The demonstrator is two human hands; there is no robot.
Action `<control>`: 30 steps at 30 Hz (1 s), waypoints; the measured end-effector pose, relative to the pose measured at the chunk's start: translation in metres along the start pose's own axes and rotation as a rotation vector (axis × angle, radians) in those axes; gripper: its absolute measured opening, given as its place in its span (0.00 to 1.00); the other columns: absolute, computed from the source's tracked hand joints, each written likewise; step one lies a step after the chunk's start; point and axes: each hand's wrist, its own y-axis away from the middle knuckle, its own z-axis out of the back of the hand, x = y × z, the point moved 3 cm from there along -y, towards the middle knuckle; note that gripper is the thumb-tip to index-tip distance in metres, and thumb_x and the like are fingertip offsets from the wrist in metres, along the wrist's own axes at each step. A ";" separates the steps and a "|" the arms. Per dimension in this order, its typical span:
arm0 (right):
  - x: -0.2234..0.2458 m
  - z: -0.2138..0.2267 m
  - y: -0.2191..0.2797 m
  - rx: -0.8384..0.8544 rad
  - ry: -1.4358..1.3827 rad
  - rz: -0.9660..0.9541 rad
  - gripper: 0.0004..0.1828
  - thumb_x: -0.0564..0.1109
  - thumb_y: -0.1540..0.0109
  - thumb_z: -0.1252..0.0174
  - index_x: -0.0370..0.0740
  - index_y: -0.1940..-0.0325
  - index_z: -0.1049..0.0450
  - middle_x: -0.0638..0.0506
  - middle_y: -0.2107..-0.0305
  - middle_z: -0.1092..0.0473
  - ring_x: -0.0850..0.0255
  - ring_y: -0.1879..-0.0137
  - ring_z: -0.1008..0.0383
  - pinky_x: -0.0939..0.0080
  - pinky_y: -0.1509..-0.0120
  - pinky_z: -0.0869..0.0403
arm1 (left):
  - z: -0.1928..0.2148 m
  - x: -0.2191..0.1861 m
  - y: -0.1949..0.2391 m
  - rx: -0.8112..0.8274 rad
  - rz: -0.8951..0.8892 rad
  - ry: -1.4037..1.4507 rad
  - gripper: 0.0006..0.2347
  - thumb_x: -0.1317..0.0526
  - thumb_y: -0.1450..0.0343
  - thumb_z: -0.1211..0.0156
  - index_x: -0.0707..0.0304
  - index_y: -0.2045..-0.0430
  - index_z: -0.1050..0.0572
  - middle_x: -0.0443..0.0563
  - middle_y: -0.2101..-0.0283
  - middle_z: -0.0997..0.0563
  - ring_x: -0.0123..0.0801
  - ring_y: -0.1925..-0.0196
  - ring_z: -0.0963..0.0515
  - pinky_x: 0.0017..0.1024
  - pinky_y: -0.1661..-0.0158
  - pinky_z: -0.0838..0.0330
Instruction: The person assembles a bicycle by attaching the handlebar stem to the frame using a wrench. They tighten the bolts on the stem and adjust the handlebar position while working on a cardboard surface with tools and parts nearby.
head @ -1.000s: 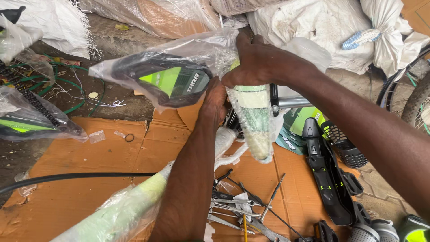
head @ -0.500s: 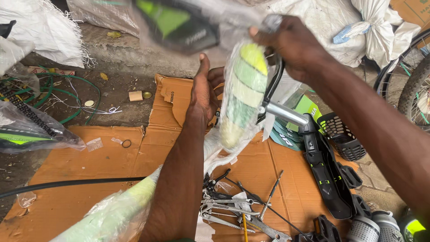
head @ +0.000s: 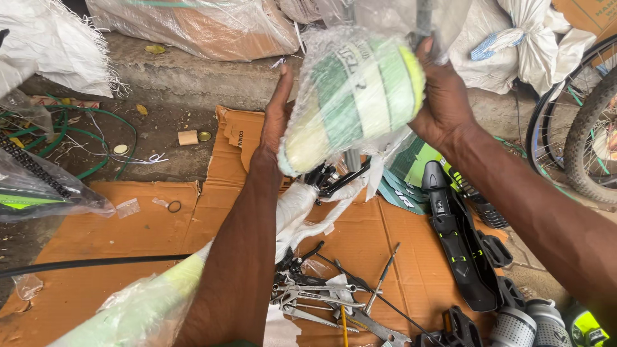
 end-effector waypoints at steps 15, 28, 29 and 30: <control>-0.026 0.004 0.009 -0.009 -0.155 -0.094 0.15 0.40 0.31 0.44 0.36 0.39 0.29 0.45 0.47 0.26 0.57 0.40 0.23 0.53 0.28 0.24 | 0.008 -0.009 -0.004 -0.011 -0.015 0.029 0.35 0.40 0.28 0.41 0.69 0.34 0.35 0.62 0.40 0.24 0.47 0.41 0.20 0.46 0.41 0.22; -0.032 0.051 0.020 -0.186 0.553 -0.293 0.19 0.27 0.38 0.49 0.23 0.41 0.31 0.36 0.45 0.27 0.51 0.43 0.22 0.52 0.40 0.24 | -0.009 0.002 0.002 -0.276 0.004 -0.243 0.39 0.40 0.39 0.31 0.68 0.38 0.32 0.66 0.44 0.21 0.46 0.45 0.17 0.42 0.47 0.18; -0.031 0.051 0.022 -0.223 0.607 -0.304 0.18 0.26 0.38 0.50 0.19 0.43 0.31 0.34 0.46 0.26 0.49 0.44 0.21 0.52 0.41 0.24 | -0.007 0.004 0.004 -0.272 0.014 -0.256 0.38 0.41 0.39 0.31 0.68 0.39 0.31 0.65 0.45 0.21 0.45 0.46 0.18 0.42 0.48 0.19; -0.028 0.048 0.018 -0.217 0.687 -0.299 0.19 0.26 0.39 0.49 0.21 0.43 0.30 0.35 0.46 0.26 0.50 0.45 0.22 0.53 0.42 0.24 | -0.004 0.001 0.001 -0.265 0.014 -0.274 0.37 0.42 0.39 0.30 0.67 0.40 0.30 0.64 0.46 0.21 0.44 0.48 0.18 0.41 0.49 0.19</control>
